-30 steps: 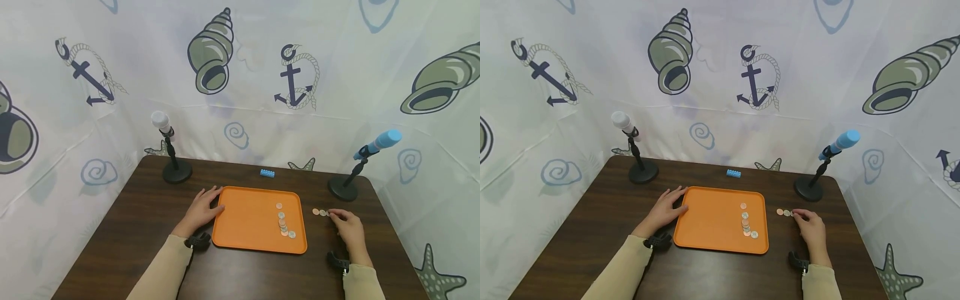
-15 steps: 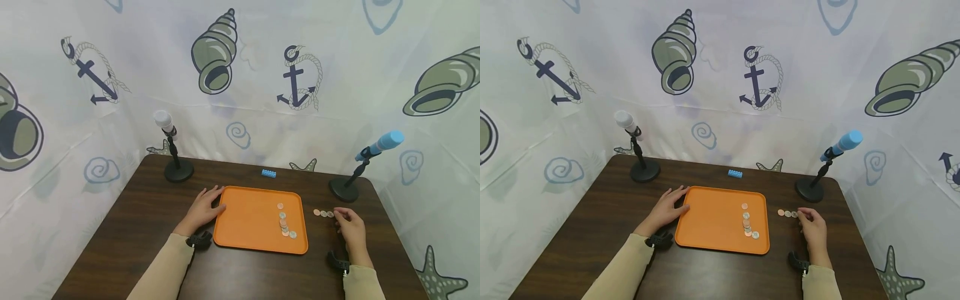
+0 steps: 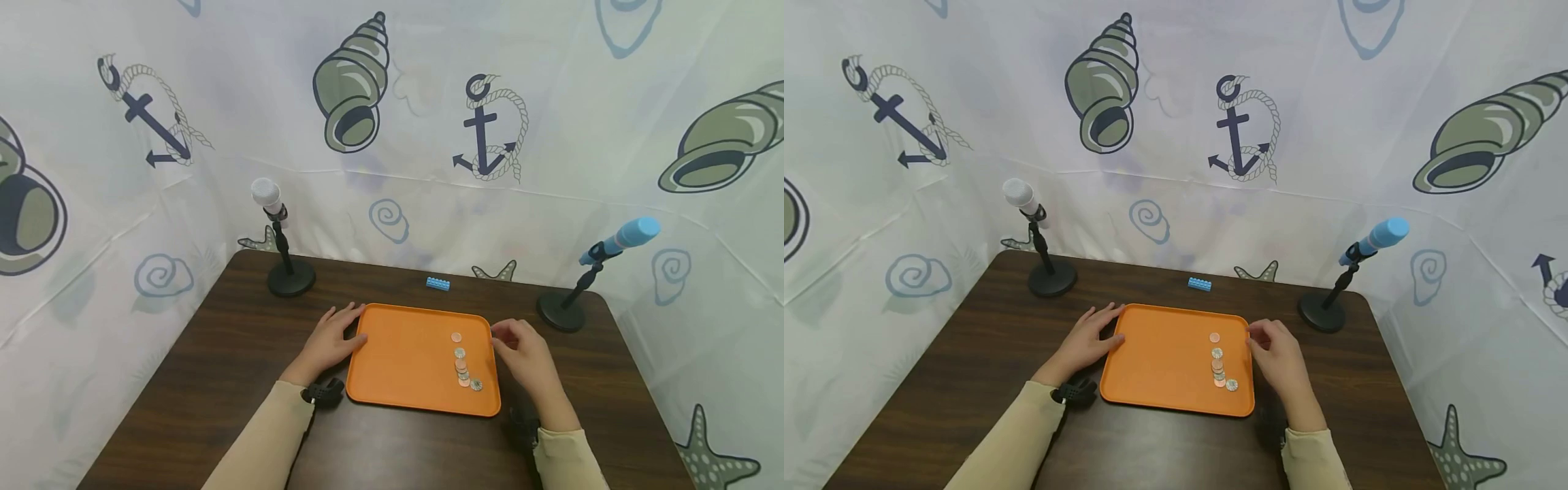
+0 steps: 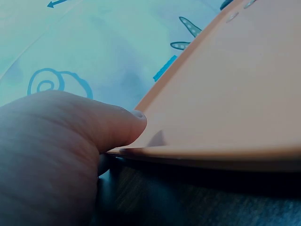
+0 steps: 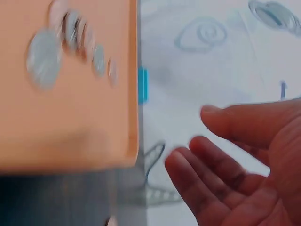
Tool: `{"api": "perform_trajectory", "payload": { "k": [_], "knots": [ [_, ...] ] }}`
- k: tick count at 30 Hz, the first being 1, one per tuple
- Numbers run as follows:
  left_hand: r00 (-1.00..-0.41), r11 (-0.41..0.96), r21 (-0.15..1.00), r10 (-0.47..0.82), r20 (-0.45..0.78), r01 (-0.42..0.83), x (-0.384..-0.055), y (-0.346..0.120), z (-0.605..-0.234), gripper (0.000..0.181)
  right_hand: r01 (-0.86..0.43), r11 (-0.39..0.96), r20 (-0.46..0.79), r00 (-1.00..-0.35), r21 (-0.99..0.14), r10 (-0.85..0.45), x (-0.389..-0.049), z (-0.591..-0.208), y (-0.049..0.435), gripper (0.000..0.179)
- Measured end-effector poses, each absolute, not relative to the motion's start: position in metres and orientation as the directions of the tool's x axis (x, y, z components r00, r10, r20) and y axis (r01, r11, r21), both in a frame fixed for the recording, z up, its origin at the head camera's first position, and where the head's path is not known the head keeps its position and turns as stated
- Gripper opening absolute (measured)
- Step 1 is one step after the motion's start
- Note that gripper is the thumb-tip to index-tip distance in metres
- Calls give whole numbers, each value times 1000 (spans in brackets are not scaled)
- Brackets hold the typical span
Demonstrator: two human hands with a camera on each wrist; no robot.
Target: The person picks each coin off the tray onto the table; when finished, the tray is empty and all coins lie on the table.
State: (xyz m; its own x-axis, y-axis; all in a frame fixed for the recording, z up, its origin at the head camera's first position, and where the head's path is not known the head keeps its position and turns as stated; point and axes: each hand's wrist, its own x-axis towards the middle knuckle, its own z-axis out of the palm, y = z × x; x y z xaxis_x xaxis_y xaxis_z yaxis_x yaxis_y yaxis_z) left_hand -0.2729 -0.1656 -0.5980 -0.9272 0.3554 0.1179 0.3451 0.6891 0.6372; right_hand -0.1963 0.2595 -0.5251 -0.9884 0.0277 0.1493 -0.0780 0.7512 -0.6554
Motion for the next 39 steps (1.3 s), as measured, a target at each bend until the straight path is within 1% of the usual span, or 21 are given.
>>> {"api": "perform_trajectory", "payload": {
  "k": [4, 8, 13, 16, 21, 30, 33, 36, 39],
  "knots": [
    [-927, 693, 632, 354, 120, 347, -273, -165, -599, 73, -149, 775, 118, -988, -614, -96, -211, -522, 236, 29],
    [-928, 689, 640, 355, 113, 341, -273, -165, -600, 73, -179, 813, 37, -981, -554, -191, -228, -524, 224, 34],
    [-930, 696, 636, 353, 102, 333, -273, -165, -600, 73, -198, 832, -78, -958, -519, -277, -245, -528, 218, 30],
    [-928, 690, 639, 356, 111, 341, -273, -164, -600, 73, -200, 845, -109, -951, -497, -290, -251, -529, 215, 24],
    [-926, 686, 640, 359, 116, 346, -272, -163, -600, 73, -164, 869, -130, -959, -466, -251, -257, -532, 212, 13],
    [-929, 683, 647, 353, 112, 338, -273, -165, -597, 73, -166, 908, -81, -974, -384, -212, -263, -540, 202, 7],
    [-929, 686, 644, 353, 113, 339, -273, -166, -597, 73, -149, 914, -87, -977, -376, -195, -264, -541, 200, 8],
    [-925, 685, 640, 362, 117, 349, -274, -166, -598, 73, -135, 912, -88, -979, -387, -183, -263, -542, 201, 14],
    [-924, 682, 641, 362, 122, 352, -274, -167, -599, 73, -135, 888, -71, -980, -440, -184, -261, -545, 204, 18]
  ]
}}
